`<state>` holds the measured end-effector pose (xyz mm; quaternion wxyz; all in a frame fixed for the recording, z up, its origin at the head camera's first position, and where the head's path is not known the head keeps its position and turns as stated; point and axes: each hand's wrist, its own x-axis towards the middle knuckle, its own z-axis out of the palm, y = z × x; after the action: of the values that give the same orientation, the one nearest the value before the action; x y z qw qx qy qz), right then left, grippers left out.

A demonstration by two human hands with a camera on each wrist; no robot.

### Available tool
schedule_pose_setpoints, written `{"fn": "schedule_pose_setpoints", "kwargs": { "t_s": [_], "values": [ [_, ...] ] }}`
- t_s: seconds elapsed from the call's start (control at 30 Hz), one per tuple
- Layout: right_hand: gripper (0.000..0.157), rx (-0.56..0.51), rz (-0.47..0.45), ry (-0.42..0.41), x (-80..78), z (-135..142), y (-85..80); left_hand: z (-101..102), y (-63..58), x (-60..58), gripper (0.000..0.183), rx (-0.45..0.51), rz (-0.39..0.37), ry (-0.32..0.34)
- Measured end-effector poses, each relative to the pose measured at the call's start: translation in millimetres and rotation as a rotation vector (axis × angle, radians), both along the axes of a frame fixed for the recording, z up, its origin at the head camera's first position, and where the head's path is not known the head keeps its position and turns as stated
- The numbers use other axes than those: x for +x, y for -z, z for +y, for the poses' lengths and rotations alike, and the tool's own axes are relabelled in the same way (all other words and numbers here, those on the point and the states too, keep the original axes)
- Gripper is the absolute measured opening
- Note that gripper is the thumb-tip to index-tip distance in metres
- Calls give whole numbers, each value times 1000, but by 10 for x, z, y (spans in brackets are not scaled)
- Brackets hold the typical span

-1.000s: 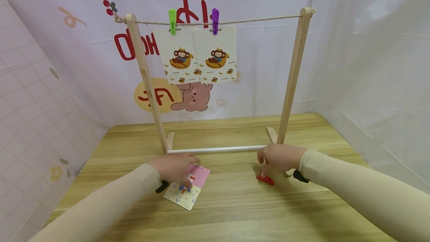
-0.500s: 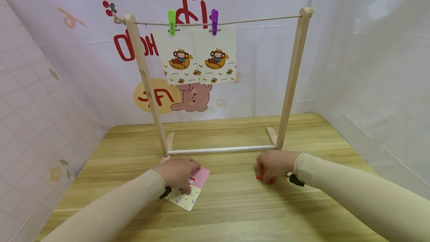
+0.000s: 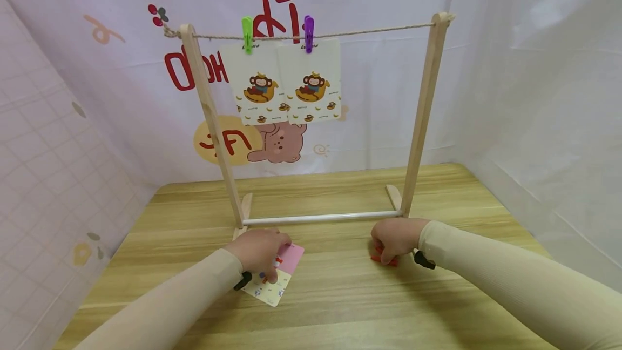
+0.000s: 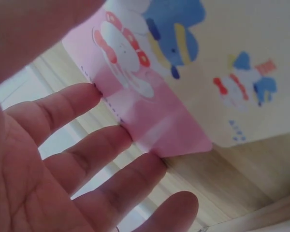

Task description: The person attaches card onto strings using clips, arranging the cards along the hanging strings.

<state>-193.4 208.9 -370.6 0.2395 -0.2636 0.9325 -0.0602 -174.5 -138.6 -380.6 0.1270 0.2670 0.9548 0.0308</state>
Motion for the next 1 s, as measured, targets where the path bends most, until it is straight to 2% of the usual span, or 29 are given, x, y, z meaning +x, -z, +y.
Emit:
{"fn": "schedule_pose_setpoints", "kwargs": {
  "t_s": [0.63, 1.0],
  "values": [
    [27, -7, -5, 14, 10, 6, 28, 2, 15, 13, 71, 6, 12, 8],
    [27, 3, 4, 7, 15, -5, 1, 8, -2, -19, 69, 21, -15, -20]
  ]
}}
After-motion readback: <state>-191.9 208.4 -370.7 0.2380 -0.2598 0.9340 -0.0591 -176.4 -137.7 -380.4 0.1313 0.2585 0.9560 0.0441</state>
